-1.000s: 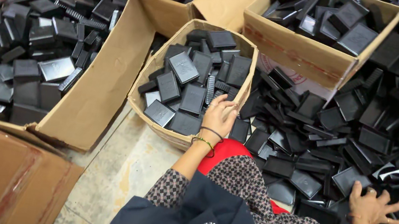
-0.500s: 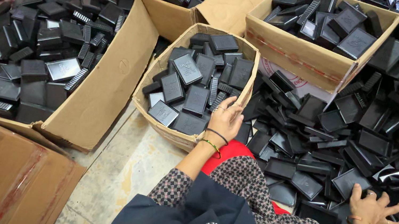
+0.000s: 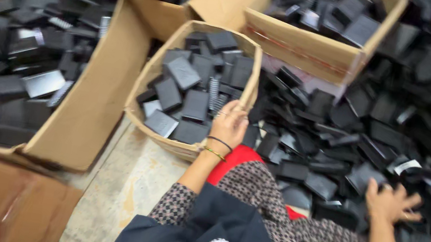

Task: The person sits on the floor and sorts small black plastic components from a large pile into cardboard boxes. They pick up items by hand, inspect them briefly, and place them into boxes. Other people are also sorting nearby.

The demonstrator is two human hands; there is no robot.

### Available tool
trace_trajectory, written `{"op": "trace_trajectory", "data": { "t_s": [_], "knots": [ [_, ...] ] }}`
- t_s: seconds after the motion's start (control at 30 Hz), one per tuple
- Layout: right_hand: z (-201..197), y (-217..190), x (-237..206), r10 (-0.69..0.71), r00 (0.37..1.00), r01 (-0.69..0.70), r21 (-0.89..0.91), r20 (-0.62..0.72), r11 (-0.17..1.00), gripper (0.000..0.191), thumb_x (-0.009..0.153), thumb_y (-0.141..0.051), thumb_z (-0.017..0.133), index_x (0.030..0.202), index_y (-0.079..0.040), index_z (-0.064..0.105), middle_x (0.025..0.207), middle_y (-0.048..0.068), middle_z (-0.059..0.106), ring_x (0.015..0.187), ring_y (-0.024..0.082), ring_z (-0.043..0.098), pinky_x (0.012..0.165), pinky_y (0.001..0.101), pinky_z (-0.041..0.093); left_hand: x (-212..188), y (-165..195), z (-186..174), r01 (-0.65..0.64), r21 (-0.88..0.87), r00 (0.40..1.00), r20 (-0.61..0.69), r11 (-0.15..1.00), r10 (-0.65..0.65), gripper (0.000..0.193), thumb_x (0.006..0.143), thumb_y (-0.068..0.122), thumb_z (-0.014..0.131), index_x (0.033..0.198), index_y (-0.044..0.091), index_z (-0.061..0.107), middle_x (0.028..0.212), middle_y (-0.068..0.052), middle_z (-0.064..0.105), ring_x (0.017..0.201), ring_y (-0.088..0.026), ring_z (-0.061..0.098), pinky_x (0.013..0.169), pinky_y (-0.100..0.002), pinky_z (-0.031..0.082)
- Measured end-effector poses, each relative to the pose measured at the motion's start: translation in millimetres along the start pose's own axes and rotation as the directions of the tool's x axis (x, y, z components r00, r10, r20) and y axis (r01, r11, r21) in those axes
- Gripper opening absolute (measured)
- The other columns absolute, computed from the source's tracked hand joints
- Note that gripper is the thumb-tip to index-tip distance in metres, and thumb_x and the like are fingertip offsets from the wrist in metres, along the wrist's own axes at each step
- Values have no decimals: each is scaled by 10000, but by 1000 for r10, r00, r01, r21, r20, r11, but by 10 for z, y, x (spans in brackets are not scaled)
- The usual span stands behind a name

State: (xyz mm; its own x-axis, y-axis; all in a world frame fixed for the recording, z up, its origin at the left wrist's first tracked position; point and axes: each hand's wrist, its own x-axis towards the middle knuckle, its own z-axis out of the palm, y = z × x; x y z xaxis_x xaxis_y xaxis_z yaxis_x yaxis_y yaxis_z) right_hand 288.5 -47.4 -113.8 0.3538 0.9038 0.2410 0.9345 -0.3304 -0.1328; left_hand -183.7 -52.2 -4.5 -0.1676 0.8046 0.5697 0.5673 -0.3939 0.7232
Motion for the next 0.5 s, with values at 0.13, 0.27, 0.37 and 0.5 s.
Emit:
{"op": "trace_trajectory", "data": {
  "t_s": [0.13,0.27,0.37,0.5],
  "knots": [
    [-4,-44,-57,-1,999,-4,-128,-43,992,563,977,-667,556,1142,-193,811,1537,63,550,1493,442,248,1035,808,180,-56,-19,219,-178,131,984,12,975,178,230,863,125,756,1084,81,710,1346,-205,607,1227,-405,617,1046,-468,504],
    [-54,-115,-103,22,999,-23,-38,-45,999,577,949,-627,570,1160,-131,775,1547,106,499,1513,449,200,1047,806,131,-184,160,894,-99,-85,975,191,991,114,238,871,147,737,1099,85,705,1403,-198,597,1219,-385,613,1023,-442,501],
    [-138,-141,-126,48,997,-42,86,-66,995,581,881,-579,652,1205,-105,741,1526,119,477,1476,444,219,1046,826,68,-267,296,1563,-78,-203,947,291,976,137,245,871,154,744,1102,79,710,1401,-198,594,1226,-386,612,1037,-433,501],
    [-482,-230,-18,-47,965,93,167,-259,982,601,813,-466,756,1230,-35,715,1408,172,553,1330,406,431,1051,771,166,-322,182,2244,11,-280,943,324,960,84,238,871,143,750,1094,66,717,1366,-211,608,1222,-376,610,1050,-425,490]
  ]
}}
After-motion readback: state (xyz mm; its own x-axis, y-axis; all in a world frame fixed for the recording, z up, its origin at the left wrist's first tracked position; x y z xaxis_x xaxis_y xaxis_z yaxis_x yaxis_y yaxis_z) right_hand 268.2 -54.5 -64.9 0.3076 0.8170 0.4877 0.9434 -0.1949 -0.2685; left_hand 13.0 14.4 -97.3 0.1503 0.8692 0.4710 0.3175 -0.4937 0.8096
